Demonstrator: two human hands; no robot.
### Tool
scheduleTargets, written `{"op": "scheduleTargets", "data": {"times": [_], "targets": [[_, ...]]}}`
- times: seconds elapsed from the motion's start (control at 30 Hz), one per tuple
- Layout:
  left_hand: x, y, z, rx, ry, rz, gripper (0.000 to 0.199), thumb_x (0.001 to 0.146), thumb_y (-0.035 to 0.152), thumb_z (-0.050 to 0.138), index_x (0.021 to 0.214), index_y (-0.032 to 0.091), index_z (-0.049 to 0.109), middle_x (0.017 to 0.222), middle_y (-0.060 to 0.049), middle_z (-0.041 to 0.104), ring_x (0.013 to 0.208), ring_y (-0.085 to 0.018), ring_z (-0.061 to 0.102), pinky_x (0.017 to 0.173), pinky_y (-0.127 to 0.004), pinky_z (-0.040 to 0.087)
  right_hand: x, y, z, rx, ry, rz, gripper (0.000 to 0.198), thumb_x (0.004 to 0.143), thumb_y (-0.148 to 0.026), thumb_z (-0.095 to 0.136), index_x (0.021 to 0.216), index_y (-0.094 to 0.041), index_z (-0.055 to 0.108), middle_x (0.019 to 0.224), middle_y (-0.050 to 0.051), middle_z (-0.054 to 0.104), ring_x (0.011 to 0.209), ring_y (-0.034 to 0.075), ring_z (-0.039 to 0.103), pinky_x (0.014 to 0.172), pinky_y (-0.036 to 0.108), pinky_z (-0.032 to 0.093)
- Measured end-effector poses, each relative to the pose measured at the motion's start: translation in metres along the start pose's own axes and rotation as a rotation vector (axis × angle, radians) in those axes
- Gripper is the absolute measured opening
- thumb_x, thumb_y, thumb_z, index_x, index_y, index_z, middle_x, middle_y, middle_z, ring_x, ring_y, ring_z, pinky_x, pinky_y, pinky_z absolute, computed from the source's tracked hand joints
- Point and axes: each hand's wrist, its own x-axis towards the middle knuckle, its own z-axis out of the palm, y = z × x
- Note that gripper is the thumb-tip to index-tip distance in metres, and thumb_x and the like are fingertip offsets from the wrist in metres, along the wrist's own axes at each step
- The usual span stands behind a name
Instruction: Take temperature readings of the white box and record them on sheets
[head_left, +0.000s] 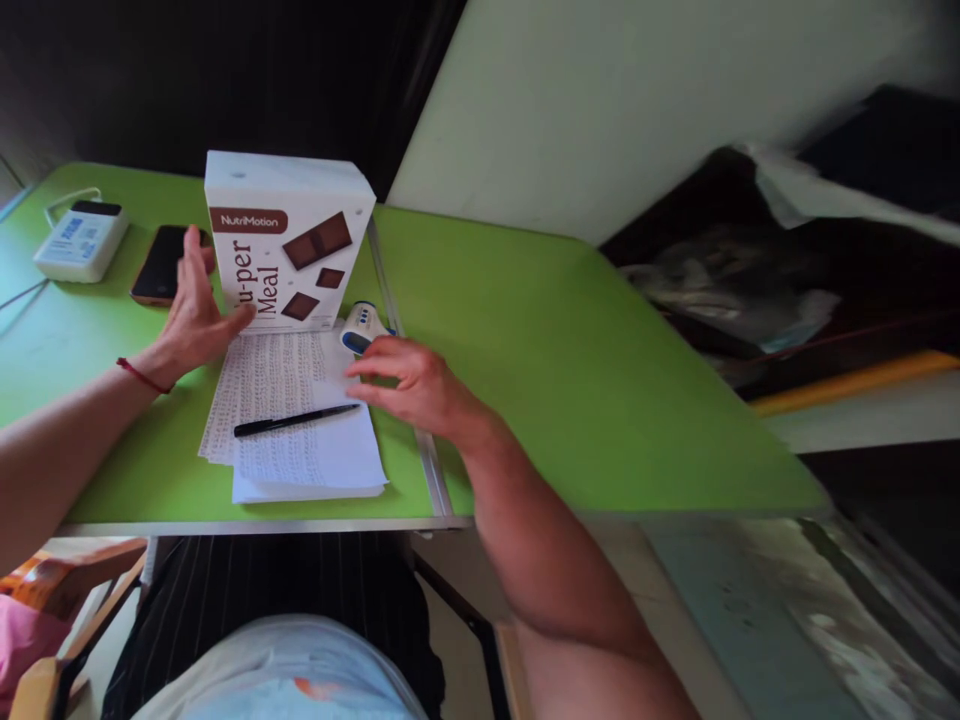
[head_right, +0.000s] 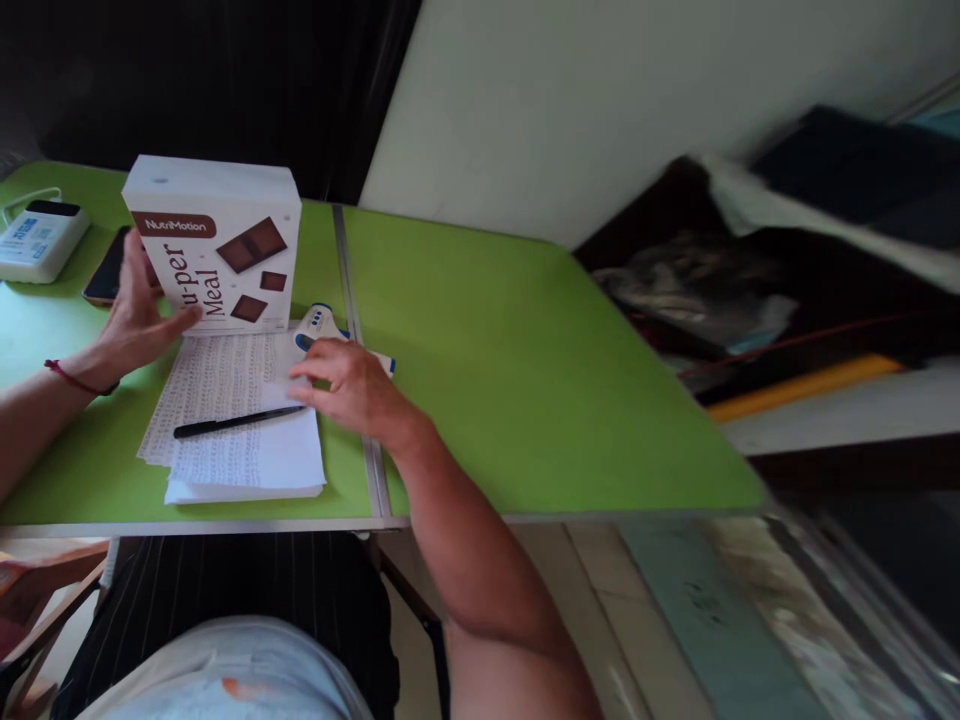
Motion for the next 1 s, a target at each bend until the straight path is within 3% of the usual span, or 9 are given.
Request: {"op": "scheduleTargets", "data": {"times": [0.1,0.17,0.23,0.33,0.47,0.6,0.77,0.87,1.0], "targets": [[-0.004,0.014,0.002,0.229,0.366,0.199,0.083,0.079,0.053,0.083,0.141,0.022,0.038,0.131,-0.007,0.049,0.119,-0.027,0.050,0.092,-0.041,0.049,-0.002,-0.013,0.006,-0.047,-0.217,-0.100,0.012,0.090,-0.031,0.077,0.098,-0.023,0.082,0.088,0.005,0.072,0.080,0.019,0.064,0.076,0.037,0.050],[-0.007,0.022,0.006,0.253,0.424,0.351,0.070,0.078,0.047,0.084,0.129,0.022,0.044,0.119,-0.005,0.051,0.096,-0.016,0.053,0.078,-0.032,0.048,-0.003,-0.016,0.007,-0.131,-0.289,-0.150,0.011,0.093,-0.026,0.073,0.098,-0.022,0.082,0.085,0.005,0.072,0.080,0.019,0.065,0.076,0.035,0.049],[-0.011,0.031,0.012,0.235,0.311,0.409,0.047,0.084,0.043,0.077,0.118,0.022,0.052,0.099,-0.001,0.054,0.077,-0.011,0.050,0.067,-0.027,0.046,-0.003,-0.016,0.005,-0.187,-0.309,-0.206,0.013,0.095,-0.024,0.069,0.095,-0.020,0.081,0.083,0.005,0.072,0.079,0.018,0.065,0.075,0.034,0.049],[-0.015,0.040,0.019,0.228,0.078,0.364,0.017,0.093,0.035,0.062,0.100,0.020,0.060,0.069,0.004,0.052,0.057,-0.010,0.045,0.057,-0.026,0.041,-0.005,-0.012,-0.006,-0.184,-0.199,-0.228,0.014,0.097,-0.022,0.064,0.094,-0.017,0.077,0.085,0.006,0.073,0.074,0.016,0.064,0.068,0.031,0.049],[-0.015,0.044,0.020,0.217,-0.080,0.192,0.019,0.094,0.030,0.054,0.089,0.016,0.066,0.060,0.004,0.051,0.052,-0.009,0.041,0.052,-0.025,0.034,-0.008,-0.005,-0.014,-0.084,0.068,-0.121,0.007,0.093,-0.023,0.065,0.089,-0.019,0.070,0.077,0.002,0.069,0.063,0.013,0.057,0.057,0.027,0.045],[-0.015,0.045,0.020,0.169,-0.310,0.102,0.022,0.092,0.032,0.059,0.088,0.015,0.071,0.059,0.003,0.056,0.050,-0.009,0.045,0.050,-0.022,0.035,-0.005,-0.007,0.003,0.141,0.277,0.034,0.008,0.084,-0.026,0.070,0.082,-0.022,0.064,0.070,-0.002,0.064,0.060,0.011,0.054,0.057,0.027,0.045],[-0.024,0.047,0.022,0.360,-0.684,0.286,0.023,0.091,0.029,0.065,0.105,0.017,0.079,0.071,-0.003,0.073,0.058,-0.013,0.061,0.057,-0.024,0.042,0.004,-0.013,0.039,0.554,0.337,0.232,0.008,0.080,-0.028,0.065,0.083,-0.023,0.061,0.065,-0.006,0.058,0.057,0.011,0.054,0.054,0.025,0.046],[-0.029,0.048,0.023,0.476,-0.736,0.408,0.028,0.094,0.028,0.062,0.116,0.019,0.078,0.079,-0.006,0.076,0.065,-0.017,0.065,0.060,-0.026,0.043,0.006,-0.013,0.054,0.578,0.338,0.266,0.008,0.076,-0.029,0.064,0.079,-0.023,0.060,0.063,-0.006,0.057,0.057,0.011,0.052,0.054,0.026,0.046],[-0.030,0.047,0.023,0.542,-0.728,0.497,0.027,0.095,0.030,0.062,0.112,0.019,0.079,0.078,-0.006,0.076,0.066,-0.018,0.066,0.056,-0.027,0.041,0.004,-0.013,0.062,0.460,0.395,0.194,0.009,0.076,-0.029,0.062,0.071,-0.024,0.057,0.063,-0.004,0.057,0.061,0.012,0.052,0.059,0.028,0.047]]}}
